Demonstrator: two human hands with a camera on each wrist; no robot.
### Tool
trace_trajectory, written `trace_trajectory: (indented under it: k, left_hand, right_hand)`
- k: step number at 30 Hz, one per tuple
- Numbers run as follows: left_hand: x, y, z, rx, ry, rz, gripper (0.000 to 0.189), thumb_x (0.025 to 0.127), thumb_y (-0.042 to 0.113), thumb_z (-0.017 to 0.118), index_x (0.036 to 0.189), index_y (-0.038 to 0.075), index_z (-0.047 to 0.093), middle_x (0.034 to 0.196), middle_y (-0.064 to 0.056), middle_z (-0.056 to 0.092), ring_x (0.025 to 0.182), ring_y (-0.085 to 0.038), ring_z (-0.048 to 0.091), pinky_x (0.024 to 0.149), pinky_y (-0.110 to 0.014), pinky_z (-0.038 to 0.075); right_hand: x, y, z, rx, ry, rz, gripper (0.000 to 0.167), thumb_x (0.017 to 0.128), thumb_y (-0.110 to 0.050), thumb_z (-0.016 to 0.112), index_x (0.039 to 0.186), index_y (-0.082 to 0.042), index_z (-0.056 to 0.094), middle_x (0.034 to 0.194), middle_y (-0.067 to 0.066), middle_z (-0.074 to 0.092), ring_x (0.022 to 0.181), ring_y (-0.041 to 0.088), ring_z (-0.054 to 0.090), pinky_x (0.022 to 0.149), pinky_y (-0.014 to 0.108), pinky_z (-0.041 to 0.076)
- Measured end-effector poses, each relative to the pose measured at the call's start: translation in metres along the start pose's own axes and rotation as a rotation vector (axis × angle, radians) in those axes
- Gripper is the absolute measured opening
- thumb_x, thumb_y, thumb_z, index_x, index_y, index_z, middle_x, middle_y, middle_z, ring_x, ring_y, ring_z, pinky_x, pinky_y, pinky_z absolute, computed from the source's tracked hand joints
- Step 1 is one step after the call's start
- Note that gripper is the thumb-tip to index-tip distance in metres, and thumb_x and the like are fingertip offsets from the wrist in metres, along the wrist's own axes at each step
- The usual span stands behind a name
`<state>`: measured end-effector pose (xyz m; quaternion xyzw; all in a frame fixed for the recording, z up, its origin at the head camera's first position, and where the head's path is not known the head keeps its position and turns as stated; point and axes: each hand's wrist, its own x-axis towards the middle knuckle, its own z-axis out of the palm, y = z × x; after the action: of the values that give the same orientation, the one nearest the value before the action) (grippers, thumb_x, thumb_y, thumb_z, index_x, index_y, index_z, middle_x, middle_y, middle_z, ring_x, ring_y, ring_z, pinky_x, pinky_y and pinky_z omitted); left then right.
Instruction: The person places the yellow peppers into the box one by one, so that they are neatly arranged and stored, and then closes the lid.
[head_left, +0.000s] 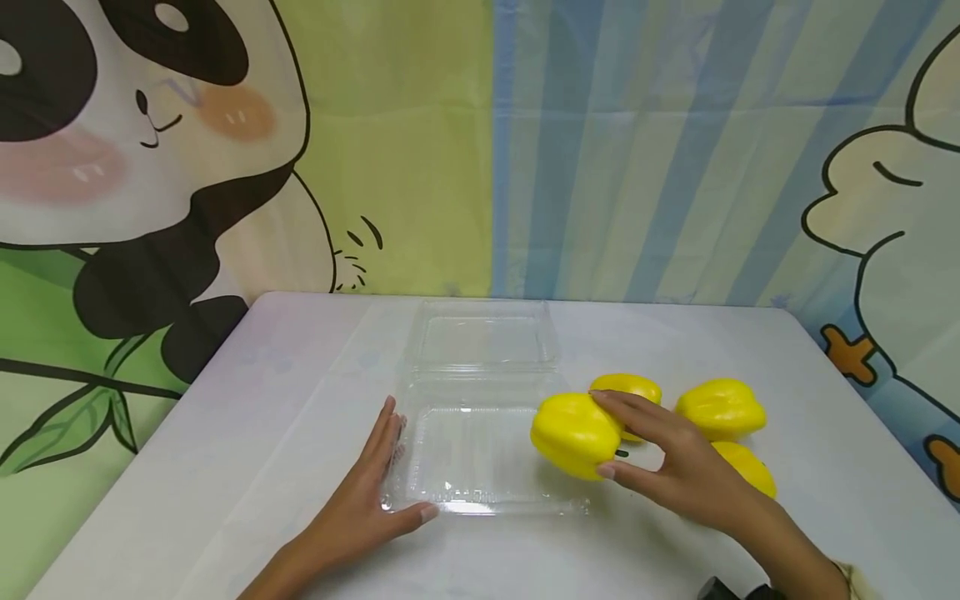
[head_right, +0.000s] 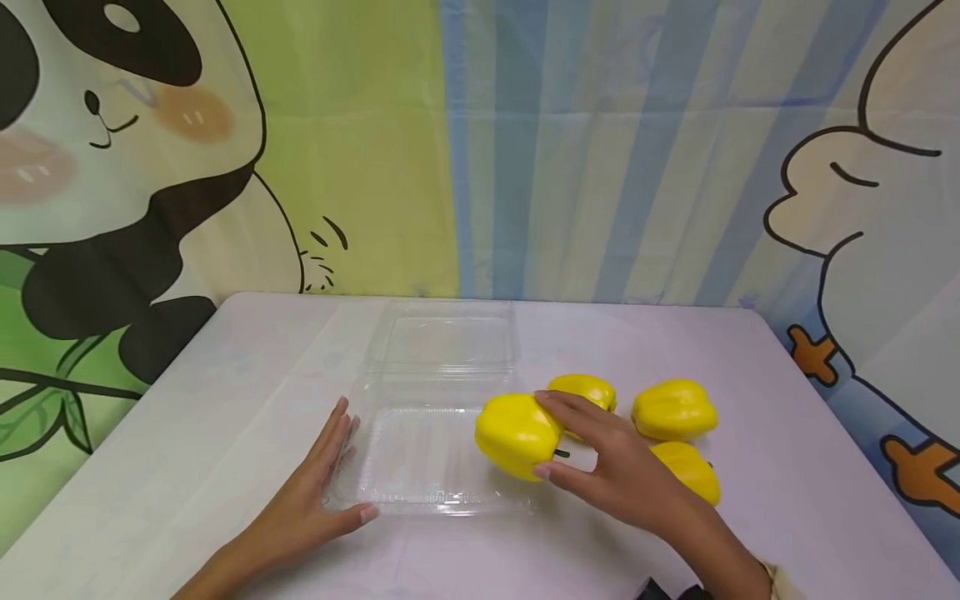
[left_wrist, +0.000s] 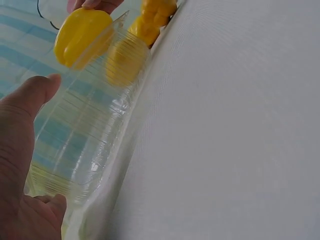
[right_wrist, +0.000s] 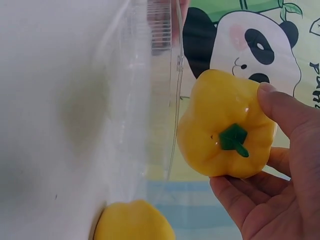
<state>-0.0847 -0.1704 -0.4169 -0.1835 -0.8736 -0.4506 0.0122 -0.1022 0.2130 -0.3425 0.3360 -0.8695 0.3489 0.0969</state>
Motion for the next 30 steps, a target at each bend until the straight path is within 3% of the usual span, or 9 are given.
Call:
trace_trajectory:
  k: [9, 13, 17, 24, 30]
  left_hand:
    - [-0.001, 0.001, 0.000, 0.035, 0.017, -0.016, 0.117, 0.075, 0.047, 0.082, 0.157, 0.017, 0.004, 0.162, 0.011, -0.006, 0.141, -0.025, 0.028, 0.107, -0.049, 0.026]
    - [-0.001, 0.002, 0.001, 0.060, 0.021, -0.030, 0.118, 0.074, 0.048, 0.082, 0.157, 0.014, 0.006, 0.162, 0.012, -0.007, 0.144, -0.020, 0.021, 0.108, -0.042, 0.022]
    - [0.000, 0.004, 0.002, 0.054, 0.015, -0.051, 0.118, 0.074, 0.049, 0.082, 0.157, 0.013, 0.007, 0.161, 0.013, -0.008, 0.145, -0.020, 0.018, 0.108, -0.043, 0.021]
    - [-0.001, 0.004, 0.001, 0.056, 0.012, -0.047, 0.117, 0.074, 0.050, 0.081, 0.157, 0.016, 0.006, 0.162, 0.013, -0.008, 0.144, -0.021, 0.021, 0.108, -0.040, 0.021]
    - [-0.001, 0.003, 0.001, 0.058, 0.012, -0.042, 0.117, 0.074, 0.051, 0.080, 0.157, 0.013, 0.008, 0.162, 0.012, -0.008, 0.144, -0.023, 0.021, 0.107, -0.046, 0.022]
  right_hand:
    - [0.011, -0.011, 0.008, 0.005, -0.035, 0.020, 0.070, 0.085, -0.028, 0.076, 0.147, -0.019, 0.045, 0.146, -0.004, 0.046, 0.129, 0.020, 0.048, 0.096, 0.027, 0.047]
    - [0.017, -0.014, 0.012, 0.019, -0.037, -0.007, 0.070, 0.085, -0.028, 0.076, 0.147, -0.020, 0.045, 0.145, -0.004, 0.047, 0.129, 0.020, 0.048, 0.098, 0.031, 0.047]
    - [0.024, -0.018, 0.018, 0.080, -0.070, -0.021, 0.067, 0.087, -0.029, 0.074, 0.147, -0.018, 0.045, 0.145, -0.005, 0.046, 0.127, 0.019, 0.050, 0.096, 0.034, 0.049]
    - [0.037, -0.025, 0.033, 0.140, -0.097, -0.073, 0.067, 0.088, -0.031, 0.073, 0.147, -0.015, 0.045, 0.144, -0.003, 0.046, 0.122, 0.017, 0.053, 0.094, 0.034, 0.051]
    - [0.046, -0.030, 0.048, 0.163, -0.134, -0.107, 0.067, 0.088, -0.034, 0.072, 0.146, -0.012, 0.045, 0.145, -0.001, 0.047, 0.124, 0.016, 0.052, 0.096, 0.034, 0.049]
